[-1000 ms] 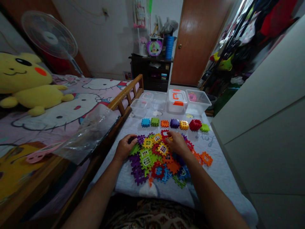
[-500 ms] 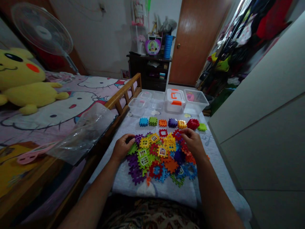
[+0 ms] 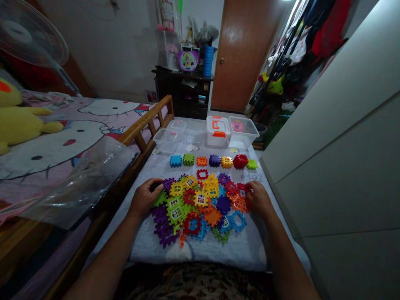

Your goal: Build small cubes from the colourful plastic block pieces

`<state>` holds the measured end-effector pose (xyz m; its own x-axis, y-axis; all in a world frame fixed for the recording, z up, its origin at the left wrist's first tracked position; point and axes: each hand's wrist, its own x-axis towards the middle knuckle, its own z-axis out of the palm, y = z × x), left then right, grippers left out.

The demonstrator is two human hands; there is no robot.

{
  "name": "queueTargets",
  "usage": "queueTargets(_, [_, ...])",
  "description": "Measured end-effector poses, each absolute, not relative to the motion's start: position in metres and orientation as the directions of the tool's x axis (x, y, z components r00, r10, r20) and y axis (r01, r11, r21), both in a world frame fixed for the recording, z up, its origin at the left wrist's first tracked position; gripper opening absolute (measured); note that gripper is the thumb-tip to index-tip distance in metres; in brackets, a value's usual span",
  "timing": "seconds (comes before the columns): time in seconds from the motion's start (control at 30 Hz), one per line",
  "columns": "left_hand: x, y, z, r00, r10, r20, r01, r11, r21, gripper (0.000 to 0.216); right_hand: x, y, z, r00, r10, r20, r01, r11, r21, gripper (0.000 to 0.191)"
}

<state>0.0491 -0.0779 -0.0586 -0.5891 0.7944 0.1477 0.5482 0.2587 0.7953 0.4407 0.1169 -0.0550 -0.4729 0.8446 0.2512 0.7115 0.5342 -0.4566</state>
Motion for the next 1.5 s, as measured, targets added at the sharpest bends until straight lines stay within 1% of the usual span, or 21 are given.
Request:
queueTargets(0.13, [0.047, -0.078, -0.061, -0.598, 0.785, 0.158, 0.555, 0.265, 0.788, 0.037, 0.447, 0.119, -0.051, -0.541, 0.826, 0.159, 0.718, 0.552, -0.424, 0.032])
queueTargets(0.2, [0.046, -0.078, -0.063, -0.6, 0.784, 0.158, 0.561, 0.272, 0.782, 0.038, 0.446, 0.12, -0.048, -0.533, 0.835, 0.138, 0.731, 0.537, -0.421, 0.034])
queueTargets(0.33, [0.044, -0.078, -0.065, -0.595, 0.787, 0.163, 0.576, 0.276, 0.769, 0.039, 0.437, 0.119, -0.042, -0.483, 0.866, 0.126, 0.773, 0.49, -0.403, 0.046])
queueTargets(0.43, [0.043, -0.079, -0.065, -0.584, 0.792, 0.175, 0.585, 0.263, 0.767, 0.039, 0.425, 0.114, -0.039, -0.469, 0.866, 0.174, 0.781, 0.499, -0.376, 0.042])
queueTargets(0.5, [0.042, -0.079, -0.066, -0.584, 0.793, 0.171, 0.583, 0.264, 0.768, 0.039, 0.415, 0.108, -0.037, -0.473, 0.859, 0.193, 0.792, 0.511, -0.334, 0.042])
queueTargets(0.6, [0.042, -0.079, -0.067, -0.594, 0.788, 0.161, 0.575, 0.276, 0.77, 0.04, 0.399, 0.098, -0.038, -0.482, 0.859, 0.171, 0.818, 0.511, -0.262, 0.048])
queueTargets(0.67, [0.042, -0.079, -0.067, -0.593, 0.789, 0.16, 0.572, 0.273, 0.774, 0.041, 0.39, 0.093, -0.04, -0.469, 0.869, 0.157, 0.832, 0.494, -0.252, 0.044])
queueTargets(0.73, [0.042, -0.079, -0.067, -0.587, 0.793, 0.162, 0.571, 0.264, 0.778, 0.041, 0.383, 0.091, -0.044, -0.448, 0.88, 0.157, 0.834, 0.474, -0.283, 0.039])
queueTargets(0.8, [0.043, -0.079, -0.066, -0.583, 0.796, 0.162, 0.57, 0.259, 0.78, 0.041, 0.38, 0.092, -0.046, -0.429, 0.887, 0.172, 0.812, 0.462, -0.357, 0.038])
queueTargets(0.93, [0.043, -0.079, -0.065, -0.59, 0.794, 0.148, 0.561, 0.271, 0.782, 0.042, 0.394, 0.107, -0.04, -0.431, 0.866, 0.254, 0.656, 0.494, -0.57, 0.037])
queueTargets(1.0, [0.042, -0.08, -0.066, -0.592, 0.794, 0.138, 0.556, 0.277, 0.784, 0.042, 0.41, 0.119, -0.033, -0.412, 0.87, 0.27, 0.591, 0.481, -0.647, 0.039])
queueTargets(1.1, [0.04, -0.08, -0.069, -0.586, 0.8, 0.132, 0.554, 0.276, 0.785, 0.042, 0.435, 0.134, -0.026, -0.408, 0.887, 0.216, 0.589, 0.437, -0.68, 0.042])
queueTargets(1.17, [0.039, -0.08, -0.071, -0.585, 0.8, 0.133, 0.557, 0.278, 0.783, 0.041, 0.447, 0.138, -0.026, -0.452, 0.876, 0.168, 0.62, 0.444, -0.647, 0.042])
queueTargets(1.27, [0.038, -0.08, -0.074, -0.591, 0.796, 0.131, 0.561, 0.289, 0.776, 0.041, 0.452, 0.137, -0.03, -0.511, 0.854, 0.1, 0.683, 0.474, -0.555, 0.044])
queueTargets(1.37, [0.037, -0.081, -0.075, -0.591, 0.796, 0.131, 0.564, 0.292, 0.773, 0.042, 0.448, 0.133, -0.034, -0.532, 0.847, 0.011, 0.742, 0.473, -0.476, 0.046])
queueTargets(1.5, [0.038, -0.081, -0.073, -0.587, 0.798, 0.134, 0.57, 0.289, 0.769, 0.042, 0.442, 0.132, -0.031, -0.549, 0.83, -0.092, 0.781, 0.471, -0.409, 0.049])
